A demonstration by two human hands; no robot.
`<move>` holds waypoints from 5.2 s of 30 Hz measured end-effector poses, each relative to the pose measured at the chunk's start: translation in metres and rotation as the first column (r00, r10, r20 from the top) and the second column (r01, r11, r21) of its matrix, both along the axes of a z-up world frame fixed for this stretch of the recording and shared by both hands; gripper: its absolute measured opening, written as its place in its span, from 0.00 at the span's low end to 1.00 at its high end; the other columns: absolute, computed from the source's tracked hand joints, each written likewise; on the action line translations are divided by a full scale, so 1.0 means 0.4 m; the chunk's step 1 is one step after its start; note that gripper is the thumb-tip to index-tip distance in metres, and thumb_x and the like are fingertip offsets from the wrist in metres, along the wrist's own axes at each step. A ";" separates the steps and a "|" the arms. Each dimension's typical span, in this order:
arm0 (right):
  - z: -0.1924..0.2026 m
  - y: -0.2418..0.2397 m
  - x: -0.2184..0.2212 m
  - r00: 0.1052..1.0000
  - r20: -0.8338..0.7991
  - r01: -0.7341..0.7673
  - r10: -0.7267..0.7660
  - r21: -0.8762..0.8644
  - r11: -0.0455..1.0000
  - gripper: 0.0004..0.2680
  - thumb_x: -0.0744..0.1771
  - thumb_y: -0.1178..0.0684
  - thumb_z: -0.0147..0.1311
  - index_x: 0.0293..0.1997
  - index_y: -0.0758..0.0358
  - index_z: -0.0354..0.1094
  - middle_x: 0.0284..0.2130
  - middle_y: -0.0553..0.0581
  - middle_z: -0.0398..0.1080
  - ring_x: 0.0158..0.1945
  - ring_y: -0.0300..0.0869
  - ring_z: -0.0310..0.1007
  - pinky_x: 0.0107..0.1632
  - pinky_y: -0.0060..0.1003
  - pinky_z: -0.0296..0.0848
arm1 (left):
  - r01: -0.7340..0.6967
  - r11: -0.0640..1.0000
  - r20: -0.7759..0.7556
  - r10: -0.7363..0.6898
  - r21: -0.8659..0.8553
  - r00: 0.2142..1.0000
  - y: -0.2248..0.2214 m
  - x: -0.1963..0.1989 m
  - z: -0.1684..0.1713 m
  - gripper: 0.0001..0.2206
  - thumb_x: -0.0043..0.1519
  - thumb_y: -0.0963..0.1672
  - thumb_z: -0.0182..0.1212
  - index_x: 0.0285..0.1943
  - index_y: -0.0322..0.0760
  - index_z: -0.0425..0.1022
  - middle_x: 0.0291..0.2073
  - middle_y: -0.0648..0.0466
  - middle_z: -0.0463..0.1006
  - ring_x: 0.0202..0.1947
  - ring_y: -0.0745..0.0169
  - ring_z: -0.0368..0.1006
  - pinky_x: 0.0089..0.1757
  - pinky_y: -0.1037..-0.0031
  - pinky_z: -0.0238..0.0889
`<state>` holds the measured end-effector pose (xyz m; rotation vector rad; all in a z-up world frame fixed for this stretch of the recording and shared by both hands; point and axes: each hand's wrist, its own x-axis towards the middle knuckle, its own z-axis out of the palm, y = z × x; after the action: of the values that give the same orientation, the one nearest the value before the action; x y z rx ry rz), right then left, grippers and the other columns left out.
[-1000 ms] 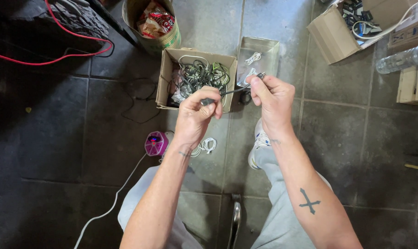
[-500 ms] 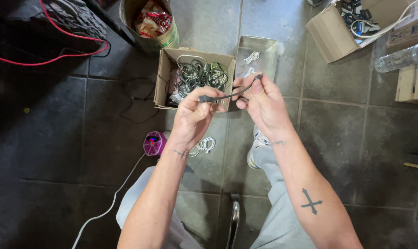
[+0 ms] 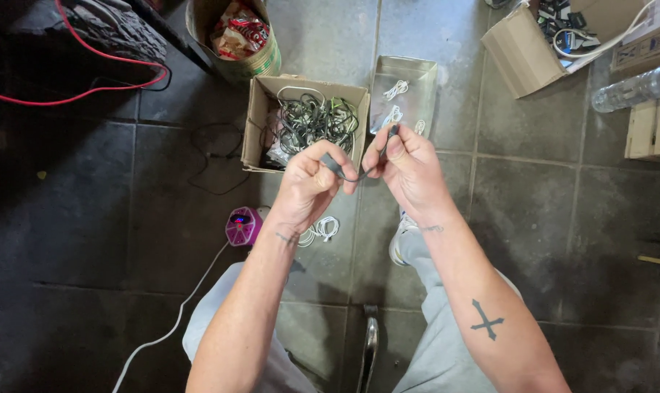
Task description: Sorting and untangling various electronic cables and wires from a cardboard box while seated in a workshop.
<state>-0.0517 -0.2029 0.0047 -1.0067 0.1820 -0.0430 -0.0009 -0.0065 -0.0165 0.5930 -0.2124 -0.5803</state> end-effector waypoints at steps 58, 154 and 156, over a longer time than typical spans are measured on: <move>0.113 0.020 -0.175 0.866 -0.343 -0.372 0.362 -0.928 0.009 0.01 0.70 0.62 0.57 0.40 0.64 0.71 0.25 0.57 0.81 0.27 0.59 0.83 0.32 0.59 0.78 | 0.073 0.602 -0.501 0.584 0.795 0.639 -0.623 0.060 -0.911 0.06 0.60 0.43 0.70 0.32 0.38 0.80 0.24 0.52 0.84 0.20 0.66 0.77 0.20 0.74 0.59; 0.042 0.069 -0.005 0.973 -0.132 -0.200 0.189 -0.075 0.977 0.15 0.73 0.51 0.60 0.69 0.65 0.71 0.48 0.58 0.81 0.49 0.39 0.80 0.43 0.26 0.73 | -0.134 0.954 0.039 0.128 0.268 0.991 0.093 -0.016 0.062 0.09 0.60 0.41 0.70 0.35 0.32 0.72 0.17 0.54 0.65 0.18 0.71 0.59 0.27 0.74 0.63; 0.039 0.068 -0.003 0.967 -0.175 -0.201 0.184 -0.086 0.976 0.15 0.73 0.50 0.61 0.67 0.65 0.72 0.47 0.57 0.81 0.48 0.38 0.80 0.43 0.25 0.73 | -0.184 0.921 0.068 0.171 0.344 0.983 0.092 -0.014 0.081 0.10 0.64 0.41 0.71 0.36 0.33 0.72 0.17 0.54 0.66 0.18 0.71 0.61 0.26 0.76 0.61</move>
<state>-0.0530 -0.1759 0.0202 -1.1276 0.2346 0.2121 -0.0063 0.0302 0.0160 0.9592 -0.0875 -0.4328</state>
